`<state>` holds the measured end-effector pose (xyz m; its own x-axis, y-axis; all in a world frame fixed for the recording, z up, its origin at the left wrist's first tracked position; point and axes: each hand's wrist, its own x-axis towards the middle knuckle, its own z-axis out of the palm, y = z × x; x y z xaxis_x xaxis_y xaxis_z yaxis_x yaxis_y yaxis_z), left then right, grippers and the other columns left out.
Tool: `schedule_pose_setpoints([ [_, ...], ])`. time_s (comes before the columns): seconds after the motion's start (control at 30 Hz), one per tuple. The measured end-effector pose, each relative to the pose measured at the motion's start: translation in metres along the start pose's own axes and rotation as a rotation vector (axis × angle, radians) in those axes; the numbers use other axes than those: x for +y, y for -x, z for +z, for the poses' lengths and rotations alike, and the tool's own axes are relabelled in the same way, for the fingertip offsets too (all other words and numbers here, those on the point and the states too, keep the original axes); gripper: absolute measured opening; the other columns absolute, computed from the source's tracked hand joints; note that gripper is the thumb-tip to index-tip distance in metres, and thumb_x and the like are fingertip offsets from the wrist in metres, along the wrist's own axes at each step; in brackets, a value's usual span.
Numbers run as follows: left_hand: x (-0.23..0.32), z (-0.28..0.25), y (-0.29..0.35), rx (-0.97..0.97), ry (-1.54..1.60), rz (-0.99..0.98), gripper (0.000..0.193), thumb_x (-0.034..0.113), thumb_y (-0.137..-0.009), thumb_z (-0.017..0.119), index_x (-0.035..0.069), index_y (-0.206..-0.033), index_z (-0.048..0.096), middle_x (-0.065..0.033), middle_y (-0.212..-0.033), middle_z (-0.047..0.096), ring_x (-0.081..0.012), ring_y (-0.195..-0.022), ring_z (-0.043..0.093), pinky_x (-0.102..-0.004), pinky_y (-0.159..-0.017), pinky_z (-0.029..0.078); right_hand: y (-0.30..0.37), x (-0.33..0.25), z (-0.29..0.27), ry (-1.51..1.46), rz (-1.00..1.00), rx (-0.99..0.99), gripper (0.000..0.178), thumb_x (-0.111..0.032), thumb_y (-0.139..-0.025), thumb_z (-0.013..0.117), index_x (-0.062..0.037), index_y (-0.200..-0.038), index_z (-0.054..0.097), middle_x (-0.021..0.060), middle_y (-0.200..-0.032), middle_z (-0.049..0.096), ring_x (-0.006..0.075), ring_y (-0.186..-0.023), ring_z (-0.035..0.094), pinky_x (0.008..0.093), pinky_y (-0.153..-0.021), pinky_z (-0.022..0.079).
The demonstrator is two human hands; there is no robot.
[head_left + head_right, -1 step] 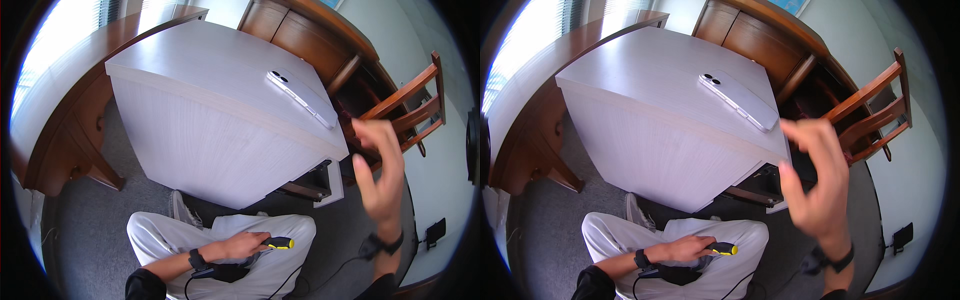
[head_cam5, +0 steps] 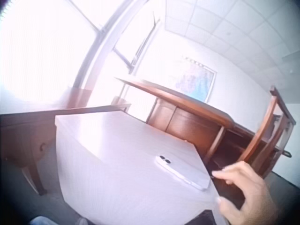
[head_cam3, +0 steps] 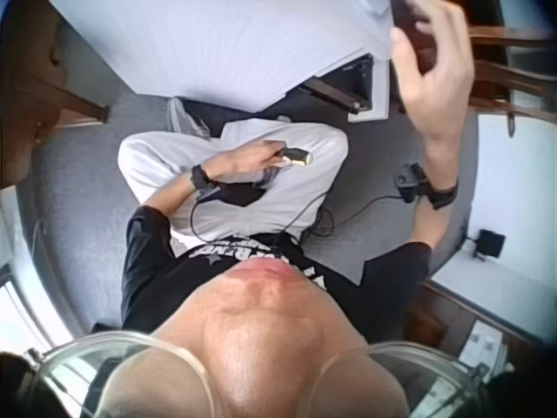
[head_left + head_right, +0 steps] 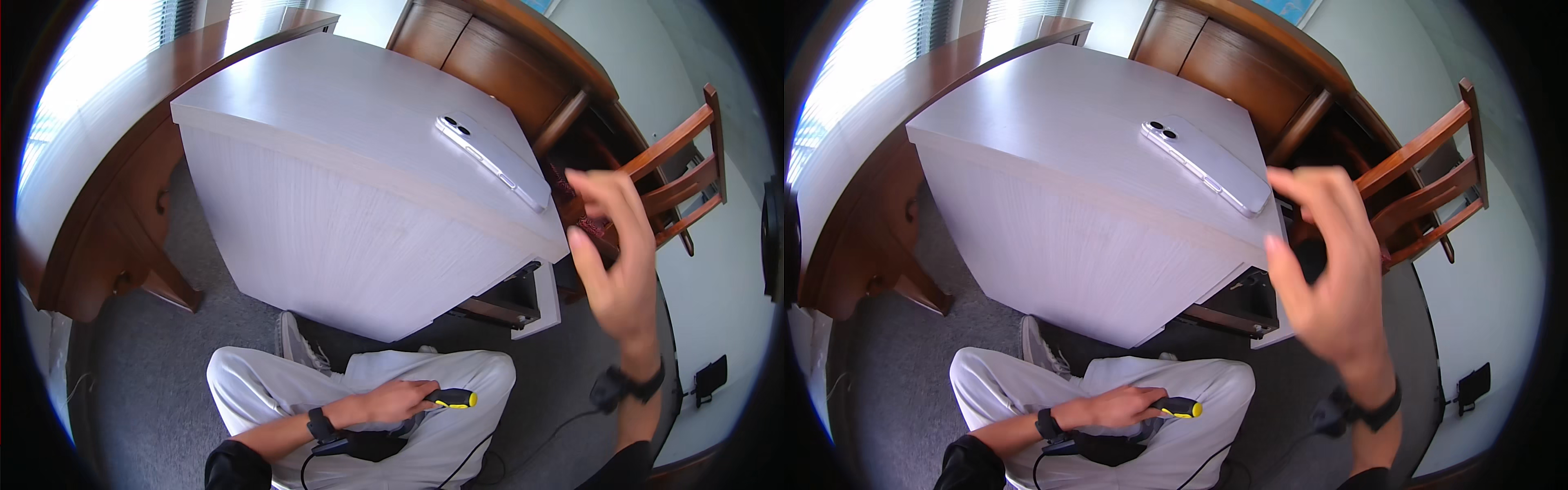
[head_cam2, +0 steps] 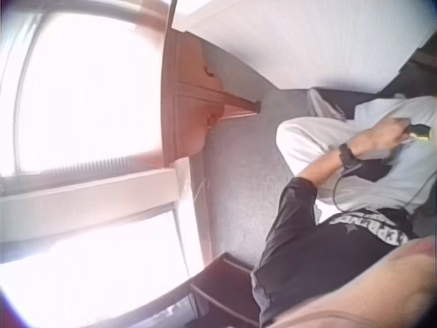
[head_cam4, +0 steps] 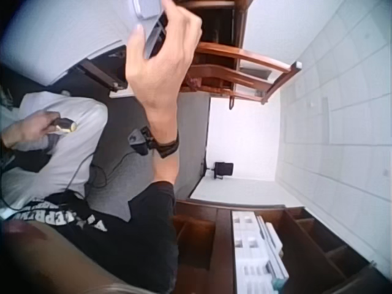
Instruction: The person sits on the floor and uses a screwdriver to tighten screws on the side of a white drawer. They repeatedly open and close the drawer to check alignment and continue adjusting the screws.
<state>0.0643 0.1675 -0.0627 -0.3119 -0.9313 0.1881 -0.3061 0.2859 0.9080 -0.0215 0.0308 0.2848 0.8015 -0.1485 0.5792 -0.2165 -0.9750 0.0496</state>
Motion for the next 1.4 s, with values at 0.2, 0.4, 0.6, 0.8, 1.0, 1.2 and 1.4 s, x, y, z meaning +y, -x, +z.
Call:
schedule_pose_setpoints([
  [0.2, -0.015, 0.007, 0.005, -0.08, 0.043, -0.113, 0.026, 0.026, -0.104, 0.059, 0.004, -0.116, 0.053, -0.0196, -0.098, 0.065, -0.045, -0.094, 0.064, -0.0537, -0.078, 0.049, -0.07, 0.031, 0.045, -0.028, 0.198, -0.201, 0.06, -0.031, -0.094, 0.064, 0.0093, -0.136, 0.055, 0.0236, -0.125, 0.06, 0.0361, -0.119, 0.06, 0.0397, -0.103, 0.047],
  [0.4, -0.014, 0.006, 0.006, -0.042, 0.066, -0.014, 0.027, 0.028, -0.104, 0.058, 0.004, -0.116, 0.053, -0.0202, -0.1, 0.065, -0.0451, -0.093, 0.064, -0.0535, -0.079, 0.049, -0.098, 0.028, 0.064, 0.121, 0.228, -0.383, 0.067, -0.039, -0.094, 0.063, 0.0087, -0.14, 0.055, 0.0199, -0.121, 0.06, 0.0312, -0.113, 0.061, 0.0381, -0.098, 0.049],
  [0.6, -0.01, -0.001, 0.008, -0.036, 0.068, -0.052, 0.028, 0.028, -0.105, 0.058, 0.003, -0.117, 0.052, -0.0206, -0.103, 0.064, -0.0453, -0.094, 0.064, -0.0537, -0.08, 0.049, -0.103, 0.031, 0.067, 0.112, 0.287, -0.426, 0.073, -0.044, -0.086, 0.063, 0.0117, -0.134, 0.06, 0.0254, -0.128, 0.061, 0.0371, -0.123, 0.059, 0.0401, -0.105, 0.048],
  [0.8, -0.009, -0.002, 0.008, -0.061, 0.048, -0.081, 0.027, 0.026, -0.105, 0.057, 0.003, -0.118, 0.053, -0.0205, -0.103, 0.064, -0.0451, -0.096, 0.064, -0.0538, -0.08, 0.05, -0.104, 0.038, 0.067, 0.088, 0.281, -0.458, 0.074, -0.045, -0.085, 0.064, 0.0118, -0.132, 0.061, 0.0256, -0.124, 0.063, 0.0367, -0.116, 0.063, 0.0397, -0.101, 0.05],
  [1.0, -0.012, 0.002, 0.009, 0.019, 0.077, -0.039, 0.023, 0.024, -0.104, 0.059, 0.006, -0.117, 0.055, -0.0197, -0.097, 0.065, -0.0457, -0.088, 0.064, -0.0541, -0.075, 0.048, -0.105, 0.041, 0.066, 0.023, 0.241, -0.427, 0.074, -0.045, -0.083, 0.065, 0.012, -0.13, 0.062, 0.0269, -0.12, 0.064, 0.0382, -0.113, 0.064, 0.0407, -0.099, 0.051],
  [1.2, -0.013, 0.003, 0.009, 0.02, 0.031, -0.029, 0.022, 0.024, -0.103, 0.06, 0.006, -0.117, 0.056, -0.0191, -0.098, 0.065, -0.0445, -0.09, 0.064, -0.053, -0.077, 0.05, -0.109, 0.04, 0.062, 0.017, 0.241, -0.448, 0.072, -0.047, -0.079, 0.066, 0.0124, -0.12, 0.069, 0.0319, -0.119, 0.066, 0.0414, -0.113, 0.066, 0.0435, -0.097, 0.053],
  [1.4, -0.013, 0.004, 0.009, 0.018, 0.047, -0.022, 0.027, 0.027, -0.102, 0.062, 0.003, -0.115, 0.055, -0.0198, -0.098, 0.065, -0.046, -0.089, 0.065, -0.0539, -0.077, 0.051, -0.109, 0.041, 0.062, 0.026, 0.219, -0.439, 0.074, -0.048, -0.079, 0.067, 0.013, -0.121, 0.068, 0.0345, -0.12, 0.067, 0.0422, -0.112, 0.067, 0.042, -0.097, 0.054],
])
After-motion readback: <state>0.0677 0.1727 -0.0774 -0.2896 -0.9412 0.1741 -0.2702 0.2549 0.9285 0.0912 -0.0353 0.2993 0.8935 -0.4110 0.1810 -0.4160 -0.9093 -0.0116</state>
